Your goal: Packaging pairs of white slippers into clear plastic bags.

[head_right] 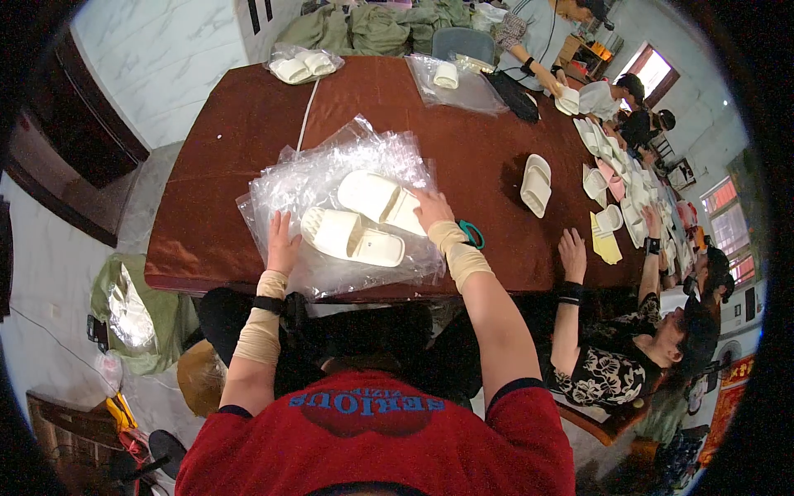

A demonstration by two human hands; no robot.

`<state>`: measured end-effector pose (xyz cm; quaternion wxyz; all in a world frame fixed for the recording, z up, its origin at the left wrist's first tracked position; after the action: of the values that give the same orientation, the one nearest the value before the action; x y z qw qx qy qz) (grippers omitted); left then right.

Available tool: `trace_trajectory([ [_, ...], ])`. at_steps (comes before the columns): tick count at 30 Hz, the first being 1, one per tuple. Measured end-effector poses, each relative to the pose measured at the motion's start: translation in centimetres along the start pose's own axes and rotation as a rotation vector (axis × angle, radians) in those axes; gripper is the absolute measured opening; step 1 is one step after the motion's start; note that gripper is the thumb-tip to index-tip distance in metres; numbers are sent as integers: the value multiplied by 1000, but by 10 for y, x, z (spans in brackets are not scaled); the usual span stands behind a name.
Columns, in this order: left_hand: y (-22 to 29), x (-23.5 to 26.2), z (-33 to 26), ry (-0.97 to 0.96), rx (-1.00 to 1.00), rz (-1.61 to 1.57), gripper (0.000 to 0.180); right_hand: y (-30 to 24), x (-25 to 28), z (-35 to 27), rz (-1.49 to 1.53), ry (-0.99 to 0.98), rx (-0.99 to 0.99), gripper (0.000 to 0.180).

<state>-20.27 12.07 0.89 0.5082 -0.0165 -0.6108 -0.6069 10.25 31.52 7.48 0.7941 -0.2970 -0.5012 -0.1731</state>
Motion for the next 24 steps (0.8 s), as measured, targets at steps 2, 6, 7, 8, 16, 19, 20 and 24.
trace_trajectory([
  [2,22,12,-5,18,35,251,51,0,-13,-11,-18,-16,-5,44],
  [6,76,36,-4,115,-32,313,39,-2,6,-27,-253,115,-97,35],
  [7,85,33,2,103,-104,205,34,1,9,-31,-251,115,-98,35],
  [8,95,26,4,83,-173,94,30,6,11,-39,-327,62,-201,33],
  [16,128,-46,15,71,-140,239,20,33,8,-73,-348,-138,-282,35],
  [19,118,-58,12,61,-62,206,15,45,9,-77,-366,-95,-259,36],
  [20,114,-58,11,74,-23,161,12,48,10,-78,-318,-166,-368,37],
  [24,111,-59,8,150,11,31,8,64,25,-74,-254,-280,-506,46],
])
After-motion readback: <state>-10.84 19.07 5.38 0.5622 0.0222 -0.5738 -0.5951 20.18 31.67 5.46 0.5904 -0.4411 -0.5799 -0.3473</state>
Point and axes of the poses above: each hand's wrist, its own z-axis towards the middle knuckle, its own x-axis out of the back of the hand, y = z × x, the point moved 2 cm from there along z, towards the middle knuckle, and after that the axes turned 11 degrees about x, right-handed, at the moved point
